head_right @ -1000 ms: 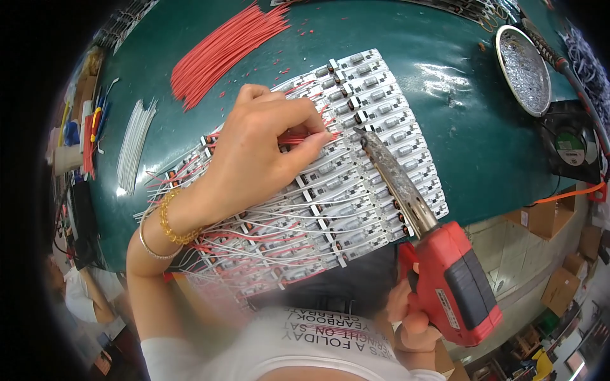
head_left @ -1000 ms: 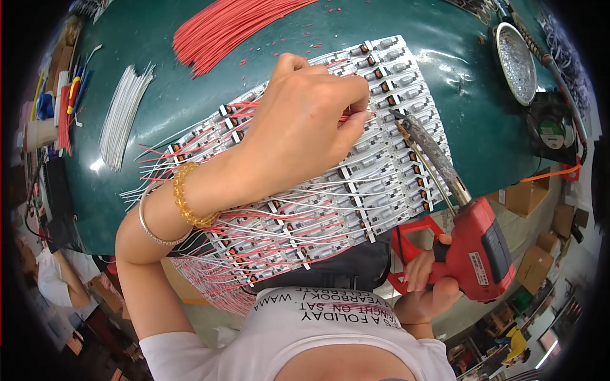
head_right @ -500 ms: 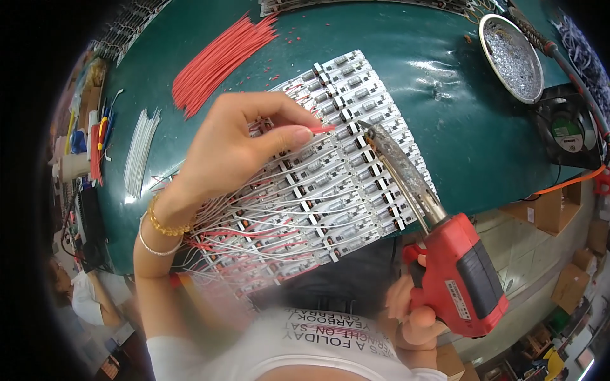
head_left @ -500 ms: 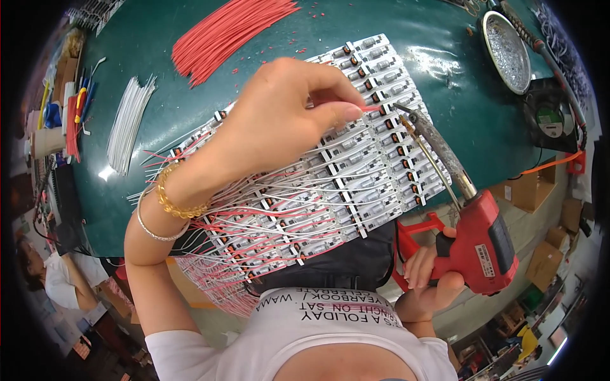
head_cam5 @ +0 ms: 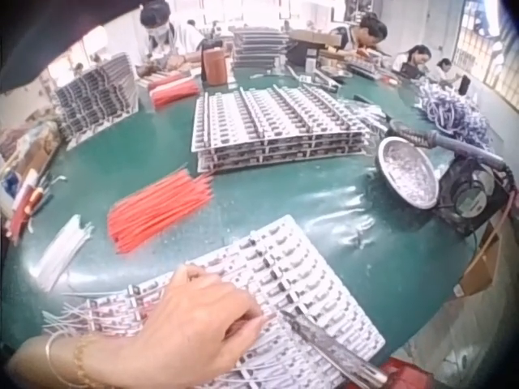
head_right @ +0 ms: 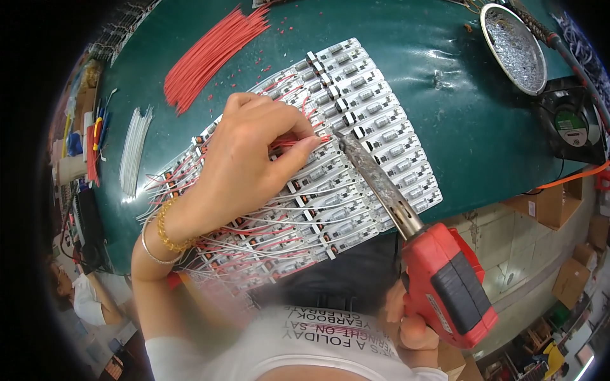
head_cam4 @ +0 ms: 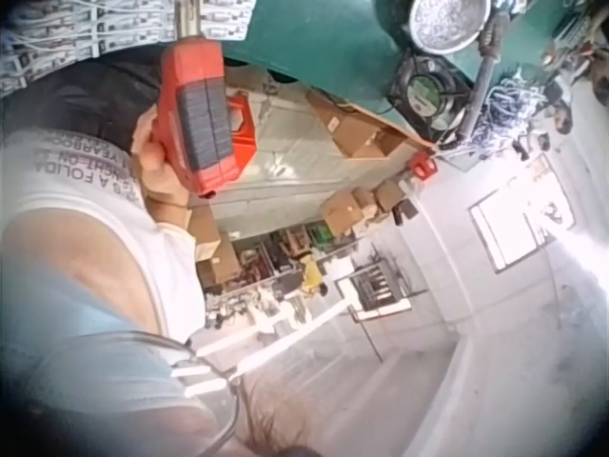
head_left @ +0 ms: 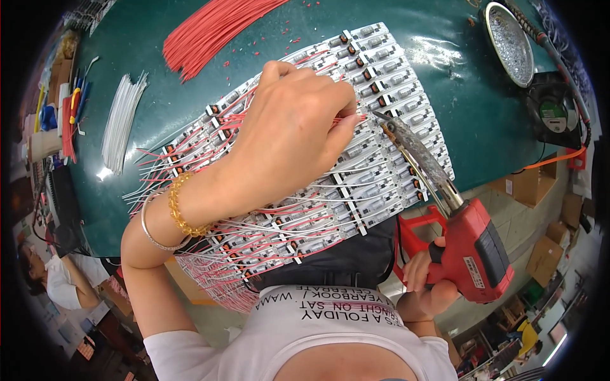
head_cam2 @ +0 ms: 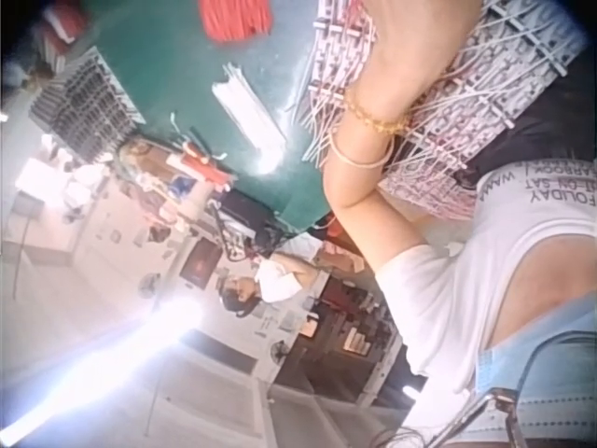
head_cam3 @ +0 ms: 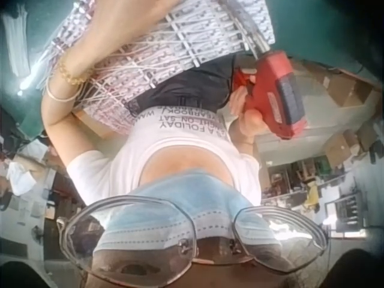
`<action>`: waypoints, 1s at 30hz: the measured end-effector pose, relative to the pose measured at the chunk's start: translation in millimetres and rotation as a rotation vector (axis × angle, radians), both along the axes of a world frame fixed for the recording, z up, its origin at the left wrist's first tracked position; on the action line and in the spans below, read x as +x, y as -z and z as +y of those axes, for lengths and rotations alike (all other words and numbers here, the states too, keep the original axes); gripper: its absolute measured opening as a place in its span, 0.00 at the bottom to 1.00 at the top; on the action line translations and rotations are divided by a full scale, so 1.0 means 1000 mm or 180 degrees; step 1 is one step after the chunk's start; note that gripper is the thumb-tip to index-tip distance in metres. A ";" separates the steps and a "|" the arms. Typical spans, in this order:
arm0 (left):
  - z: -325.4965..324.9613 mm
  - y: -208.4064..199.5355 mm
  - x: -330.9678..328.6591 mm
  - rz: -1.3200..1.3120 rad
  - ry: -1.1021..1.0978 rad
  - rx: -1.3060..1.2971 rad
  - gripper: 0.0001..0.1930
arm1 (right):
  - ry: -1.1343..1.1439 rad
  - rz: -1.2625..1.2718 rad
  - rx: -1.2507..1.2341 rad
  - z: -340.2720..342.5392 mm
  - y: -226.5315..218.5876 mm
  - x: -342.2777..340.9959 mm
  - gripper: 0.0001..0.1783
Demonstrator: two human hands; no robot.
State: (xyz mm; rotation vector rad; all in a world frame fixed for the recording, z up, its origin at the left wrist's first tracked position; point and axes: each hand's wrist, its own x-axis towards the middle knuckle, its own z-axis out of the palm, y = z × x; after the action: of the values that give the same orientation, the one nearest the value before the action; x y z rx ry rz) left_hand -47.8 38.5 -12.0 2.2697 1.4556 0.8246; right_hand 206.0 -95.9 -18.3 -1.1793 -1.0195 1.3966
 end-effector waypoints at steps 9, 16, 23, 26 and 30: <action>0.000 0.004 0.000 -0.0038 -0.0014 0.0068 0.05 | -0.0104 -0.0480 -0.0022 0.000 -0.003 -0.005 0.43; 0.000 0.004 -0.001 0.0038 0.0032 0.0014 0.06 | -0.0006 -0.0211 0.0095 0.003 -0.006 -0.008 0.45; 0.001 0.004 -0.001 0.0007 0.0041 0.0045 0.06 | 0.0009 -0.0346 0.0007 0.009 -0.015 -0.020 0.46; 0.001 0.003 -0.001 0.0041 0.0055 -0.0038 0.06 | 0.0047 -0.0488 -0.0025 0.007 -0.012 -0.017 0.47; 0.001 0.003 -0.001 0.0037 0.0039 0.0011 0.06 | 0.0140 -0.0481 0.0028 -0.002 0.002 -0.006 0.48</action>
State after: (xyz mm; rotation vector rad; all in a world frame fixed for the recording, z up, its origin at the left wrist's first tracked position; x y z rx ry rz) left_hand -48.8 39.3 -15.2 2.2873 1.4449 0.8122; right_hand 199.8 -98.0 -20.6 -1.3087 -1.0968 1.2825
